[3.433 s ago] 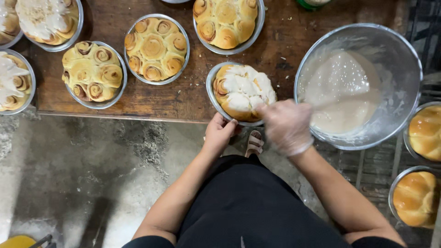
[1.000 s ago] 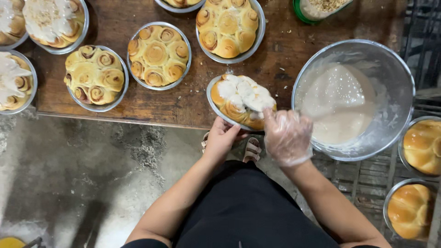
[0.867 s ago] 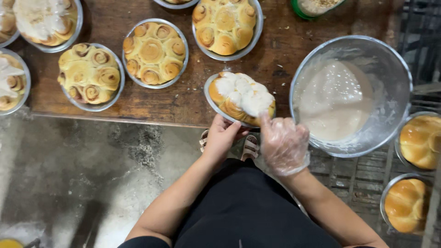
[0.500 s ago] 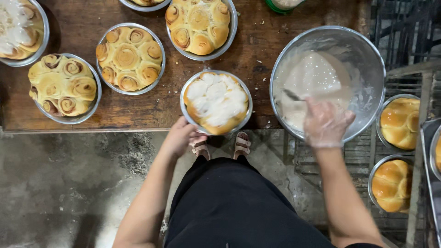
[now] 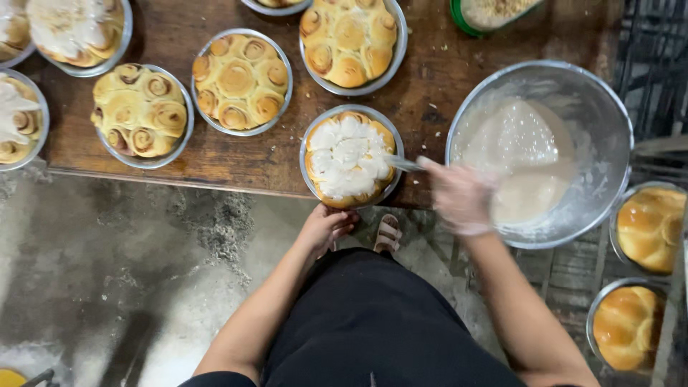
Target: The person applies frosting to bread rolls using a spoon and sprinkles chopped nuts on top while the pans are arranged on a wooden table.
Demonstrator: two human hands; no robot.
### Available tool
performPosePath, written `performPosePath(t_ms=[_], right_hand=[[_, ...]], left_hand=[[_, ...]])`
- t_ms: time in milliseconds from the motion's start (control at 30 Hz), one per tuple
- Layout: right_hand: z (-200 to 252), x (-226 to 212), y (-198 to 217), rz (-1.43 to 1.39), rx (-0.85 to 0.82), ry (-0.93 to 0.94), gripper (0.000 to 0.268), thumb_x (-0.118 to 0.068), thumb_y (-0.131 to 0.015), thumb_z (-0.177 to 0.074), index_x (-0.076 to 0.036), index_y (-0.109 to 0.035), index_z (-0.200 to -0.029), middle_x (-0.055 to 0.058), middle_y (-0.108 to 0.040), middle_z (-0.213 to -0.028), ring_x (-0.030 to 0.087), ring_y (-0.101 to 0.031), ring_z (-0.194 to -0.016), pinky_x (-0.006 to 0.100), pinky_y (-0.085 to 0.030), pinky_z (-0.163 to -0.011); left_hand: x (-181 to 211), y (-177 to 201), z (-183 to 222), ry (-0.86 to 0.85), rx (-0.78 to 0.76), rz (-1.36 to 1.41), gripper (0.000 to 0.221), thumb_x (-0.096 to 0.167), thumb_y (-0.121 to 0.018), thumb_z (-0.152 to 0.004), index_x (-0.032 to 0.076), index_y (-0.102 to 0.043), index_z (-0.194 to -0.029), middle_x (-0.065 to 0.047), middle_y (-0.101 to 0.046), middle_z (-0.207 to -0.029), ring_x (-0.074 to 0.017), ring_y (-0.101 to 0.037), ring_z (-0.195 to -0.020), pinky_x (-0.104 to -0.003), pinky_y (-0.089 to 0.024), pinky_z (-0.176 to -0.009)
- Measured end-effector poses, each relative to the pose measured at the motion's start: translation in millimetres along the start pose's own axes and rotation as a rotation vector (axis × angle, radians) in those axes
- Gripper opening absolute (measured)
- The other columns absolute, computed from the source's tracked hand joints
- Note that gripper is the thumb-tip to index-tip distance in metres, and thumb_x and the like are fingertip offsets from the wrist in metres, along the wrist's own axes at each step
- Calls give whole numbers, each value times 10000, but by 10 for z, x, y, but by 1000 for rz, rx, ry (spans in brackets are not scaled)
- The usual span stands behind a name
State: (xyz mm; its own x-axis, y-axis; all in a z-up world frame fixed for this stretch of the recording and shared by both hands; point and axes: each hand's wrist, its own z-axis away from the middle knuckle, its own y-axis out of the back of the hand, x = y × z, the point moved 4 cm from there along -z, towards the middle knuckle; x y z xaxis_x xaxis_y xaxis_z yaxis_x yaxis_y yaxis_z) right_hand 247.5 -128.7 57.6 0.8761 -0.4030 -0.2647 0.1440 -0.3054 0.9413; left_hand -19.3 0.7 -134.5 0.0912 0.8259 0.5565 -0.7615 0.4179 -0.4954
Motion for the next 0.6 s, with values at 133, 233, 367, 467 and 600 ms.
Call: performPosePath(t_ms=[133, 233, 367, 467, 600], right_hand=[[-416, -748, -134, 282, -1, 223, 223, -155, -598, -948, -223, -767, -1077, 8, -652, -780, 217, -635, -782, 437, -409, -730], [-335, -854, 71, 38, -25, 282, 300, -128, -596, -874, -226, -765, -1103, 29, -660, -769, 238, -629, -758, 453, -396, -691], [-470, -885, 109, 183, -62, 152, 232, -190, -638, -850, -217, -766, -1043, 31, -654, -731, 257, -630, -743, 466, -393, -675], [-409, -1100, 199, 141, 65, 256, 301, -136, -632, -815, -193, -788, -1067, 14, -640, -733, 240, -628, -759, 444, -389, -716], [-318, -1212, 358, 85, 82, 304, 263, -126, -629, -884, -195, -793, -1079, 0, -623, -736, 210, -601, -734, 423, -376, -741]], left_hand=[[203, -221, 158, -90, -7, 76, 362, 10, -566, -963, 28, -495, -1318, -179, -687, -1169, -255, -719, -989, -371, -619, -804], [393, -241, 327, -194, 74, 82, 464, -1, -543, -897, 116, -464, -1339, -82, -652, -1228, -212, -708, -967, -338, -607, -757], [429, -306, 429, -304, 52, 45, 395, 13, -594, -956, 46, -452, -1323, -131, -645, -1159, -207, -697, -932, -346, -626, -759], [561, -395, 465, -372, 51, 14, 399, 16, -597, -962, 47, -451, -1331, -114, -635, -1112, -185, -677, -889, -338, -625, -743], [655, -490, 560, -394, 50, 11, 373, 27, -580, -964, 39, -455, -1316, -95, -658, -1125, -165, -675, -898, -315, -613, -746]])
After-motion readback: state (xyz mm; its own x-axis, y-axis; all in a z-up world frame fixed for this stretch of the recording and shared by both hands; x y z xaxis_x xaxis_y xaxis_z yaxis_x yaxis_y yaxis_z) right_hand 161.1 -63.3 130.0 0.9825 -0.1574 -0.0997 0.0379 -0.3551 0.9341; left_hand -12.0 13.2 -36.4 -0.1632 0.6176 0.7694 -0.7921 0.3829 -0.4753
